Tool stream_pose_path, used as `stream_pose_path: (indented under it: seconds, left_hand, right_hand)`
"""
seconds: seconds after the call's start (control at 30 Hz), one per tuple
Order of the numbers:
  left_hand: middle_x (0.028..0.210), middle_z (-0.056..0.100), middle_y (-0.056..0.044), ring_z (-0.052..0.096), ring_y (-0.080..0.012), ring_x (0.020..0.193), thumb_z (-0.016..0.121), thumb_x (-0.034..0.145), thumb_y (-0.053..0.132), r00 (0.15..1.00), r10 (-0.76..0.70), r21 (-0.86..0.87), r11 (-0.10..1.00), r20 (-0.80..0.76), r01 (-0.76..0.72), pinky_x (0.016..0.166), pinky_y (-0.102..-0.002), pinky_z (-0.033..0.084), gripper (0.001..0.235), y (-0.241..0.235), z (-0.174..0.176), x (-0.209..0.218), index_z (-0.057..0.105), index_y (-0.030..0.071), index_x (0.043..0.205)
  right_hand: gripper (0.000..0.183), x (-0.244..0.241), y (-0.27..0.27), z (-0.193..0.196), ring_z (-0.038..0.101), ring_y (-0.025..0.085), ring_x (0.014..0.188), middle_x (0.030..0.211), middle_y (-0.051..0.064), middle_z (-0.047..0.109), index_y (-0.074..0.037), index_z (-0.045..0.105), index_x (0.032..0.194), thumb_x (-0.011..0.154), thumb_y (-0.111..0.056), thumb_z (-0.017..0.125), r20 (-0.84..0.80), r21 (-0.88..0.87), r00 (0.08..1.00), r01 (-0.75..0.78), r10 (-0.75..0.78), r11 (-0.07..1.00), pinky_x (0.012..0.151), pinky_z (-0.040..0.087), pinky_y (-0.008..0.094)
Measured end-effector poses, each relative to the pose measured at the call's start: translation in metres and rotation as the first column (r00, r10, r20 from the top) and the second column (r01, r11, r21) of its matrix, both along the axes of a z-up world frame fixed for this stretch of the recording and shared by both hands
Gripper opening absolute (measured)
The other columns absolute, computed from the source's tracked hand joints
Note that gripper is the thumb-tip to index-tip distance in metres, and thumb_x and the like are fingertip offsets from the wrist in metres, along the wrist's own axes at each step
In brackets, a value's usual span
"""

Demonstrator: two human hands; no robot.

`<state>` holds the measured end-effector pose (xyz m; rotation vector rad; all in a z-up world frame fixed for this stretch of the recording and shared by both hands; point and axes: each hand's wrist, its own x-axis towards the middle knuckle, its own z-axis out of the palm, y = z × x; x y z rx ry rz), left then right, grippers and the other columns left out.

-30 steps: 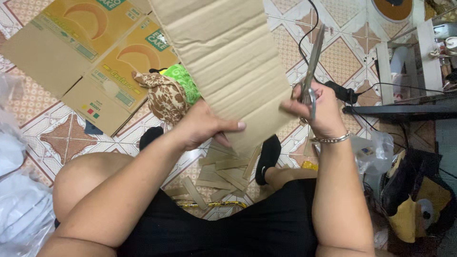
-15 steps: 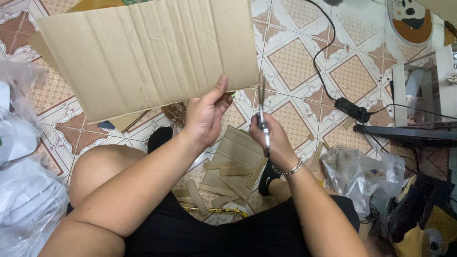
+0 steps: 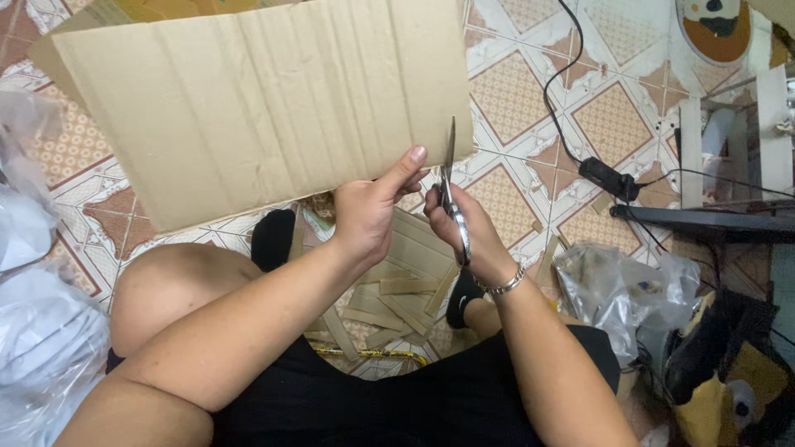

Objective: The person sits on the floor and uses scissors to cut a large piece of cardboard into narrow strips. The cut strips accumulate on the floor as the person continues cutting.

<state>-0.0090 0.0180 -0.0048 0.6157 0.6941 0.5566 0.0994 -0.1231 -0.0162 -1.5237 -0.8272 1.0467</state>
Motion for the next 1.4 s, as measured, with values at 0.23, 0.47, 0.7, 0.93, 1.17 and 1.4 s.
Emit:
stream_pose_path:
  seconds: [0.23, 0.47, 0.7, 0.93, 1.17, 1.4]
  left_hand:
    - [0.099, 0.076, -0.010, 0.073, -0.0167, 0.089, 0.083, 0.084, 0.022, 1.000, 0.021, 0.121, 0.992, 0.004, -0.022, 0.079, -0.030, 0.059, 0.034, -0.002, 0.008, -0.003, 0.075, -0.004, 0.104]
    - [0.099, 0.075, -0.008, 0.071, -0.0154, 0.089, 0.082, 0.086, 0.021, 1.000, 0.022, 0.154, 0.988, 0.017, -0.025, 0.079, -0.030, 0.058, 0.029, -0.003, 0.011, -0.005, 0.075, -0.001, 0.104]
    - [0.098, 0.075, -0.007, 0.071, -0.0157, 0.088, 0.082, 0.086, 0.020, 0.999, 0.039, 0.137, 0.990, 0.003, -0.039, 0.079, -0.030, 0.058, 0.028, -0.003, 0.014, -0.005, 0.074, 0.000, 0.104]
    - [0.097, 0.076, -0.006, 0.071, -0.0148, 0.087, 0.081, 0.088, 0.017, 1.000, 0.027, 0.164, 0.986, 0.006, -0.027, 0.079, -0.030, 0.058, 0.023, 0.001, 0.014, -0.007, 0.075, 0.001, 0.103]
    - [0.093, 0.074, -0.003, 0.068, -0.0098, 0.082, 0.078, 0.091, 0.015, 0.998, -0.061, 0.342, 0.937, -0.033, 0.069, 0.072, -0.026, 0.056, 0.016, -0.004, 0.023, -0.013, 0.074, 0.001, 0.098]
    - [0.065, 0.065, -0.005, 0.063, -0.0133, 0.054, 0.073, 0.098, 0.021, 0.966, -0.256, 0.219, 0.941, -0.045, 0.260, 0.049, -0.028, 0.054, 0.030, -0.013, 0.031, -0.016, 0.068, 0.001, 0.076]
  right_hand:
    - [0.041, 0.004, -0.003, 0.001, 0.047, 0.005, 0.085, 0.094, -0.004, 0.052, -0.008, 0.057, 0.106, 0.101, -0.048, 0.064, -0.020, 0.024, 0.998, -0.056, 0.056, 0.998, 0.075, 0.042, 0.022]
    - [0.040, -0.006, 0.003, -0.004, 0.050, 0.007, 0.066, 0.072, -0.002, 0.054, -0.008, 0.059, 0.085, 0.104, -0.043, 0.059, -0.040, -0.039, 0.992, 0.121, -0.123, 0.992, 0.060, 0.043, 0.024]
    - [0.046, -0.018, 0.011, 0.013, 0.048, 0.007, 0.045, 0.055, 0.001, 0.055, -0.006, 0.061, 0.069, 0.102, -0.037, 0.062, 0.012, -0.178, 0.977, 0.210, -0.211, 0.961, 0.042, 0.033, 0.023]
    - [0.050, -0.026, 0.013, 0.020, 0.048, 0.010, 0.042, 0.052, 0.003, 0.055, -0.003, 0.060, 0.066, 0.102, -0.038, 0.061, 0.031, -0.218, 0.973, 0.232, -0.231, 0.948, 0.040, 0.034, 0.025]
    - [0.066, -0.019, -0.001, 0.026, 0.048, 0.015, 0.068, 0.072, 0.003, 0.048, -0.002, 0.056, 0.081, 0.107, -0.060, 0.038, -0.141, -0.078, 0.985, 0.087, -0.097, 0.993, 0.064, 0.041, 0.029]
    - [0.070, -0.016, -0.001, 0.025, 0.040, 0.018, 0.078, 0.081, 0.001, 0.042, -0.008, 0.052, 0.094, 0.101, -0.073, 0.029, -0.358, -0.029, 0.934, -0.003, -0.008, 1.000, 0.075, 0.037, 0.033]
